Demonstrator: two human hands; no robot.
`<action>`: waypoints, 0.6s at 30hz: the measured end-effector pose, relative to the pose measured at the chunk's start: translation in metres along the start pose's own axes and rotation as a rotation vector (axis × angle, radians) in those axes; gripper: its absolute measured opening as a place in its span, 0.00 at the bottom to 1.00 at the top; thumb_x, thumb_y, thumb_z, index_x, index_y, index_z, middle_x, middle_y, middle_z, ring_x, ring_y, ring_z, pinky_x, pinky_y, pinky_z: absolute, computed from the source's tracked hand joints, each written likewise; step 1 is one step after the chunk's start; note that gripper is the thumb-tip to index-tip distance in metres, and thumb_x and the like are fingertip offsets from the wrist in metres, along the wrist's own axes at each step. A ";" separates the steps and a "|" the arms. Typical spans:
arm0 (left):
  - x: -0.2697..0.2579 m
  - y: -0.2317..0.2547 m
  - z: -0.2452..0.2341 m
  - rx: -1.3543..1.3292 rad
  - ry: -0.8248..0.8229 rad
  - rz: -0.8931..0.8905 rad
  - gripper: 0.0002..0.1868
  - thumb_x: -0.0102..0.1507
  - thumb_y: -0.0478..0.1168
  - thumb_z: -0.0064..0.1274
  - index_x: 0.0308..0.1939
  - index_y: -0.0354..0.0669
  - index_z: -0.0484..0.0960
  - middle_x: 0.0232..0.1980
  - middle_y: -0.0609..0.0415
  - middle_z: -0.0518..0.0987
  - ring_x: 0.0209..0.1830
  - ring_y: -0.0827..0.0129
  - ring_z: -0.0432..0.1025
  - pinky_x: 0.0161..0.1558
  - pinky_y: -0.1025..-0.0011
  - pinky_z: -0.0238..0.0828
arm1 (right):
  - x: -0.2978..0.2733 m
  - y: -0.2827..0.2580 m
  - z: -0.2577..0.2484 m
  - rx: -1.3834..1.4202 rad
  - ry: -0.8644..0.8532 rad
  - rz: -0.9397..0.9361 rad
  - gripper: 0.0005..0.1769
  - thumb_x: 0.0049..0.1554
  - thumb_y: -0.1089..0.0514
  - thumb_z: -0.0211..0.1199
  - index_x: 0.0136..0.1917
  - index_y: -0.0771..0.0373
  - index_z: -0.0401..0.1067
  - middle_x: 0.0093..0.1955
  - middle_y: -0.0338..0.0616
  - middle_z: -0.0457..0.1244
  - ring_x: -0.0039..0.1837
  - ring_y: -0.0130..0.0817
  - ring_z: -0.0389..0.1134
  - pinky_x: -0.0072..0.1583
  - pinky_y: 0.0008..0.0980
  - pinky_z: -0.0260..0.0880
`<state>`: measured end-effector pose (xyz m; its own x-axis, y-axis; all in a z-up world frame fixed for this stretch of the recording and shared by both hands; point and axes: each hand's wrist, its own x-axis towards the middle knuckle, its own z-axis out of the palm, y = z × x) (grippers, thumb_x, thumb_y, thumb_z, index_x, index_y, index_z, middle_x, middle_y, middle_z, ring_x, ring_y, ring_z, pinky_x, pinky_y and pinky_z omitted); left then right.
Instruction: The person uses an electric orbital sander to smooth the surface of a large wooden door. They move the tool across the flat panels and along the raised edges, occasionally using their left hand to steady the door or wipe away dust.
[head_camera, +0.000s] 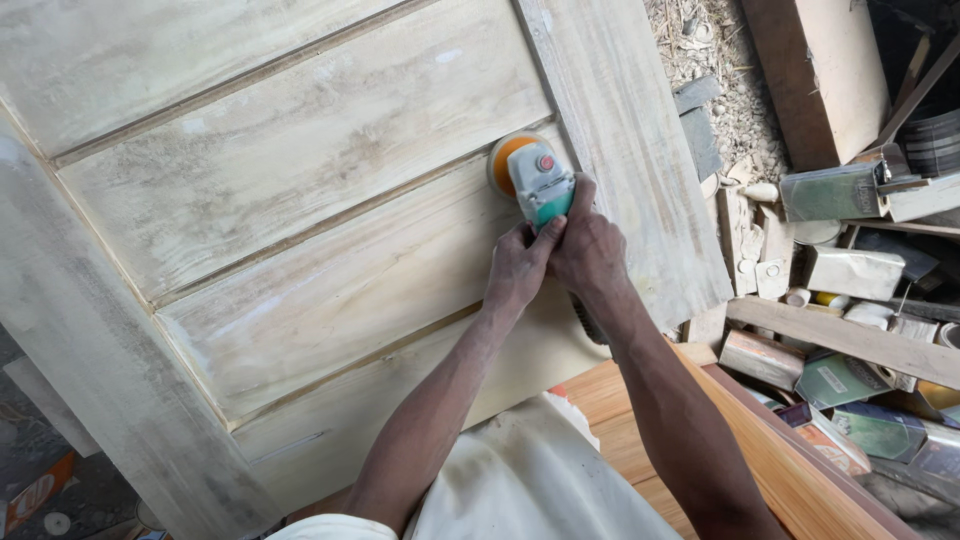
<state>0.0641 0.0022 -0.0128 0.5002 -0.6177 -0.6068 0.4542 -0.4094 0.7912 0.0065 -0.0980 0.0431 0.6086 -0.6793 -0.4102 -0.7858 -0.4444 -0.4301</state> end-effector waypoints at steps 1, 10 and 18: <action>0.006 0.003 0.002 0.008 -0.005 0.010 0.32 0.62 0.66 0.55 0.36 0.35 0.83 0.29 0.54 0.80 0.29 0.74 0.72 0.32 0.71 0.70 | 0.004 0.003 -0.002 -0.001 0.002 0.002 0.48 0.54 0.46 0.69 0.73 0.67 0.43 0.39 0.66 0.69 0.42 0.66 0.72 0.45 0.60 0.72; 0.026 0.011 0.010 -0.036 -0.022 -0.010 0.33 0.60 0.67 0.57 0.32 0.35 0.82 0.28 0.53 0.82 0.27 0.71 0.77 0.29 0.71 0.77 | 0.022 0.008 -0.009 0.004 0.012 0.008 0.47 0.55 0.45 0.69 0.72 0.67 0.44 0.39 0.67 0.69 0.42 0.67 0.72 0.45 0.60 0.72; 0.014 0.001 0.013 0.104 -0.046 0.042 0.34 0.59 0.70 0.53 0.32 0.38 0.84 0.27 0.50 0.83 0.27 0.69 0.79 0.31 0.67 0.76 | 0.006 0.020 -0.006 -0.032 0.002 0.019 0.45 0.56 0.46 0.68 0.72 0.66 0.45 0.39 0.66 0.69 0.42 0.68 0.72 0.46 0.61 0.71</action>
<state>0.0621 -0.0153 -0.0197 0.4823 -0.6649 -0.5704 0.3533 -0.4482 0.8211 -0.0061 -0.1150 0.0369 0.5937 -0.6887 -0.4161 -0.8001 -0.4501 -0.3966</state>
